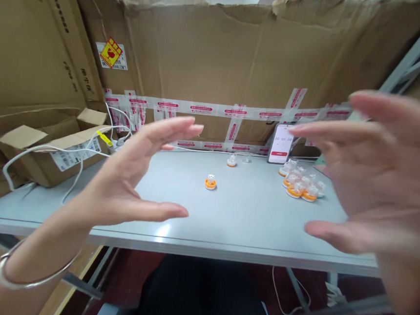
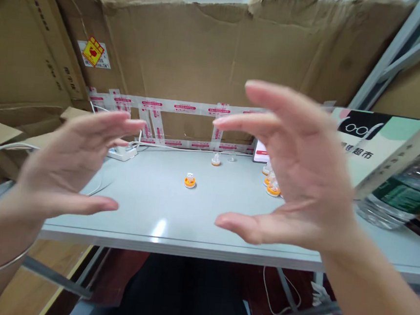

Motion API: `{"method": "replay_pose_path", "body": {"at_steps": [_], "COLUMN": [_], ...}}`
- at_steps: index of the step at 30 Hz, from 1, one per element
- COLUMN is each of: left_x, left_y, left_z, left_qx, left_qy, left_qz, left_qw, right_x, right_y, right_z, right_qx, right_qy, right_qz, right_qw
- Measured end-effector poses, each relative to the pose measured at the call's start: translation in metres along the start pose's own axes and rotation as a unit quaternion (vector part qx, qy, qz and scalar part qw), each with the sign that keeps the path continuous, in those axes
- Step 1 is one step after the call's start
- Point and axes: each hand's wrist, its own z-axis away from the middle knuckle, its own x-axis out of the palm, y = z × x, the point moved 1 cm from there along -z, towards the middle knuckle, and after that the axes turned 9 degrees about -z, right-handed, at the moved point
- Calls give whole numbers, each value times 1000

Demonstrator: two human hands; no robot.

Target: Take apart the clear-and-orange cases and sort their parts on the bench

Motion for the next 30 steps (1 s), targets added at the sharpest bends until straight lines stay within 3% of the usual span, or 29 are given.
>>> {"method": "replay_pose_path", "body": {"at_steps": [3,7,11,16,22,30], "left_x": [21,51,76,106,141,145], "left_y": [-44,-99,-128,-140,-145,-146], "left_z": [5,19,30,20,5,6], "left_qx": [-50,-122,-182,-223,-222,-225], "left_qy": [-47,-122,-164,-161,-142,-113], "left_qz": [-46,-57,-31,-10,17,-11], "left_qw": [997,983,969,961,965,968], "right_x": [12,26,41,74,113,124], "right_y": [30,82,123,154,169,166], "right_z": [0,17,36,38,29,37], "right_qx": [-1,88,177,245,285,235], "right_qy": [-38,-114,-171,-159,-161,-126], "right_qz": [-47,-19,-15,-33,-52,-42], "right_qw": [998,989,969,956,943,963]}}
